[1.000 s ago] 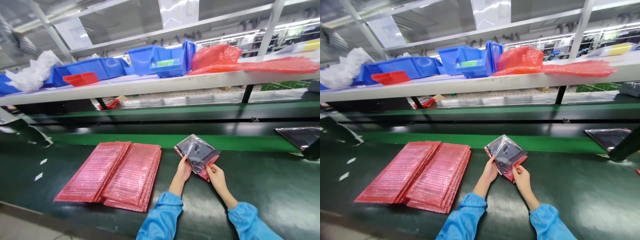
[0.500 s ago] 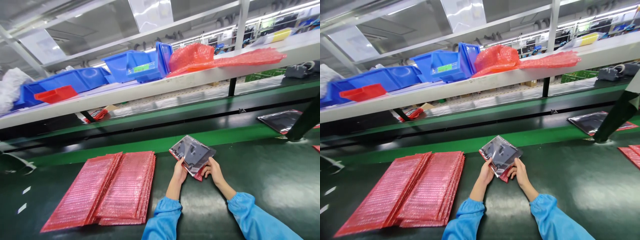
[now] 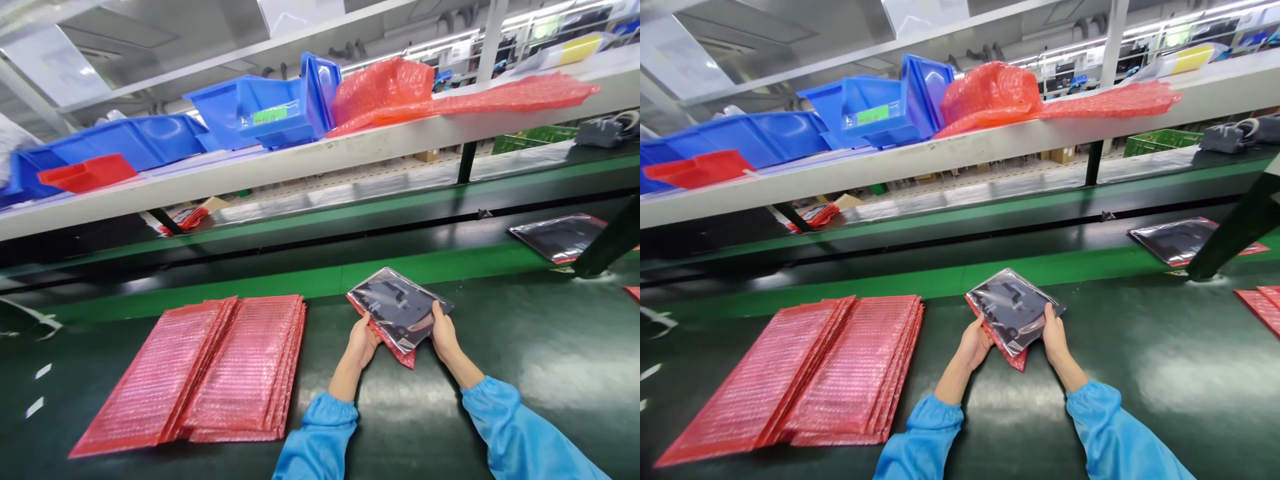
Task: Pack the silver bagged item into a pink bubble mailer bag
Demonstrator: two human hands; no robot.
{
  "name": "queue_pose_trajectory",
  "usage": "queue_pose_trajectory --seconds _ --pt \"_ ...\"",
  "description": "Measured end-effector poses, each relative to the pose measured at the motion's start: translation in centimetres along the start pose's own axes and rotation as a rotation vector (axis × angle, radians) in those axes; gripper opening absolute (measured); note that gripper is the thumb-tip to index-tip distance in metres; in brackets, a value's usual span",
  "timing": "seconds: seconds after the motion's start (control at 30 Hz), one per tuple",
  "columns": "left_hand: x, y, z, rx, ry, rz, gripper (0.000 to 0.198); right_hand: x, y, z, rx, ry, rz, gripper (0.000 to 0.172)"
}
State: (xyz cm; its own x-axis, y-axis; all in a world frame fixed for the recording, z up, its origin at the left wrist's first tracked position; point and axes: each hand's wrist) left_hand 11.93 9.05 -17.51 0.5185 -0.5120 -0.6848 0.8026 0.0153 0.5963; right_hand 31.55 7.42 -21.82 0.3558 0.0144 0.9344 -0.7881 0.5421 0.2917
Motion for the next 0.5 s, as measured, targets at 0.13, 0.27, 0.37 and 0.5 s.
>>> queue_pose_trajectory --seconds 0.13,0.27,0.37,0.5 --pt "0.0 -0.1 -0.4 -0.027 0.028 0.009 0.024 -0.4 -0.7 -0.9 -0.089 -0.042 0.009 0.068" --pt "-0.1 -0.1 -0.5 -0.083 0.115 0.047 0.024 -0.3 -2.0 -2.0 -0.185 -0.113 0.024 0.070" --pt "-0.4 -0.3 -0.4 -0.096 0.197 0.051 0.029 0.1 -3.9 -3.1 -0.271 -0.175 0.083 0.069" --pt "-0.8 -0.4 -0.1 -0.087 0.264 0.065 0.031 0.9 -7.1 -4.7 -0.365 -0.219 0.207 0.071"
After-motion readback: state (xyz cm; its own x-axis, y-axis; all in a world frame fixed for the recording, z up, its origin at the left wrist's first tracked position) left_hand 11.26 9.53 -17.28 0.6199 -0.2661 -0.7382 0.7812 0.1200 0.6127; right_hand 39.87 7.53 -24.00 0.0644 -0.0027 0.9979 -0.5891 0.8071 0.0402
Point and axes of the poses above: each hand's wrist, its own z-axis away from the middle knuckle, its own y-axis out of the palm, x = y × z, and after that the axes turned 1 degree about -y, right-handed
